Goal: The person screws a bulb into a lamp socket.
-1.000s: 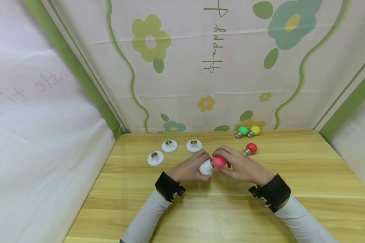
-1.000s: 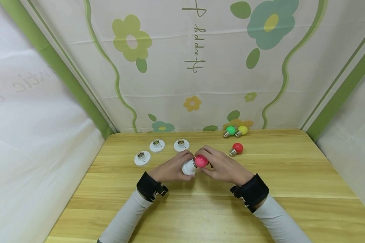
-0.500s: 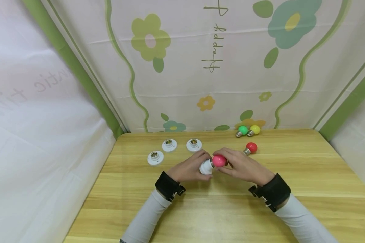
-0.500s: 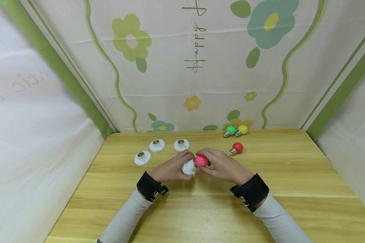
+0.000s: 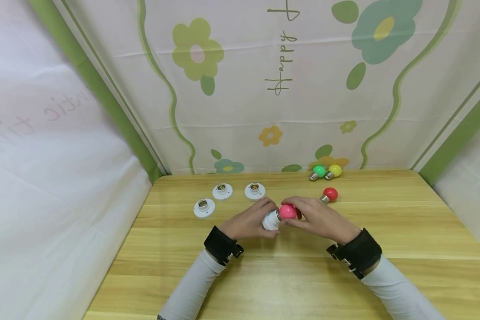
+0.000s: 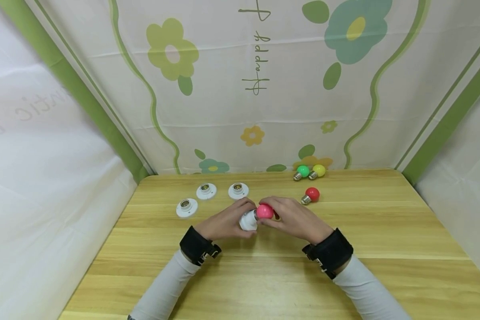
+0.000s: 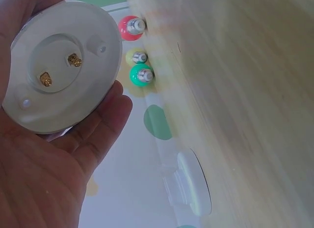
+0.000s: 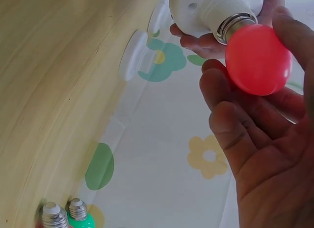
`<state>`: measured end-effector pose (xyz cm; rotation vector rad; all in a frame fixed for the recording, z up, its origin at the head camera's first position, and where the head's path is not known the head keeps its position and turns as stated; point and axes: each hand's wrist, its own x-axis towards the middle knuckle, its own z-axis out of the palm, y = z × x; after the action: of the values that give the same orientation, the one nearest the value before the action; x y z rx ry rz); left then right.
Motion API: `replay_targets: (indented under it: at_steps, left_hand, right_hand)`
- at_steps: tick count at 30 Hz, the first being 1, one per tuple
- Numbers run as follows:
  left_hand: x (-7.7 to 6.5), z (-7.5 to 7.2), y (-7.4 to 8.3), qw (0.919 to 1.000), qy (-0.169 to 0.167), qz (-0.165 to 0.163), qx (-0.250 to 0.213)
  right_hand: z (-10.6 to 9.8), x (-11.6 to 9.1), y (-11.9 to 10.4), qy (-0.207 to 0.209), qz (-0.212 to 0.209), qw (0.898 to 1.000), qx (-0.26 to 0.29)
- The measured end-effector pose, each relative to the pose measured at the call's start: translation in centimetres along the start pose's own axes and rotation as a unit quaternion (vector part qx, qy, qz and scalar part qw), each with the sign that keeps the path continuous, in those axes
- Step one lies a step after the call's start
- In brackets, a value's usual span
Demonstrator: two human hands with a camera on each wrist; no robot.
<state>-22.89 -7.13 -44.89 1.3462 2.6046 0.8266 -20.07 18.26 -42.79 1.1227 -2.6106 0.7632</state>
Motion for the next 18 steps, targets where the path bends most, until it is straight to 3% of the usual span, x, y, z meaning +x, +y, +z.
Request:
replay_targets:
  at_steps: [8, 18]
  left_hand:
    - [-0.04, -0.03, 0.03, 1.0, 0.001, -0.002, 0.0]
    - [-0.13, -0.14, -0.17, 0.9999, 0.009, 0.004, -0.011]
  right_hand:
    - [0.13, 0.06, 0.2, 0.019, -0.022, 0.999, -0.026]
    - [0.18, 0.03, 0.3, 0.027, -0.059, 0.998, 0.005]
